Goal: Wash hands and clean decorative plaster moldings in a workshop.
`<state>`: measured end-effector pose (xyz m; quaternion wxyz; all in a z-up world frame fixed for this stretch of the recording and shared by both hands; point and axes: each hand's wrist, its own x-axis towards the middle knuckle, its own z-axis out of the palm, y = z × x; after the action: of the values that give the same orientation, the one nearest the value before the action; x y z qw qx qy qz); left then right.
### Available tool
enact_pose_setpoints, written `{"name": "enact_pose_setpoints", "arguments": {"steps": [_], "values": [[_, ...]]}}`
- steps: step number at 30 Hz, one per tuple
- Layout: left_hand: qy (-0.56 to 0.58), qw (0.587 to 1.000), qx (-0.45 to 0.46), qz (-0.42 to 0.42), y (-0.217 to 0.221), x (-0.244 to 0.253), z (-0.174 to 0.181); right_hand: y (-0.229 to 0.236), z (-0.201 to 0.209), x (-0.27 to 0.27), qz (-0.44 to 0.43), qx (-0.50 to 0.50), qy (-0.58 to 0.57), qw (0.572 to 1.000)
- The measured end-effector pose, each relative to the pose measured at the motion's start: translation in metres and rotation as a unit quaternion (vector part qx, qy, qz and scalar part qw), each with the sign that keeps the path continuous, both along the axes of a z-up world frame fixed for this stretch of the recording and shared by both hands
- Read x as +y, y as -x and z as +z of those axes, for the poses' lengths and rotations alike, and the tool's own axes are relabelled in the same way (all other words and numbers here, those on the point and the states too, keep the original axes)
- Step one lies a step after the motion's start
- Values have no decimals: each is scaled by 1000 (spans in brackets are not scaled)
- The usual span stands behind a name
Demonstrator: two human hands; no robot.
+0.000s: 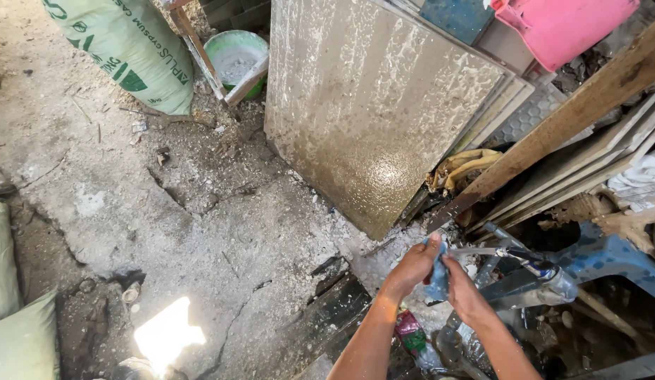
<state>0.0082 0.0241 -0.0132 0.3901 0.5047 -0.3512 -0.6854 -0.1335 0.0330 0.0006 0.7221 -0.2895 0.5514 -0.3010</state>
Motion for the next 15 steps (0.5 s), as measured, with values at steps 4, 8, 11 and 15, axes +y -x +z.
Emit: {"name": "enact_pose_setpoints", "arguments": {"steps": [4, 8, 11, 15], "values": [[-9, 999, -20, -33, -1, 3, 22, 13, -29, -4, 4, 23, 9, 1000], [26, 999, -13, 43, 1, 4, 9, 19, -46, -4, 51, 66, 105, 991], [15, 992, 61, 110, 5, 5, 3, 13, -38, -3, 55, 91, 88, 990], [-36, 962, 192, 192, 10, 2, -1, 12, -38, -1, 83, 99, 75, 989]]}}
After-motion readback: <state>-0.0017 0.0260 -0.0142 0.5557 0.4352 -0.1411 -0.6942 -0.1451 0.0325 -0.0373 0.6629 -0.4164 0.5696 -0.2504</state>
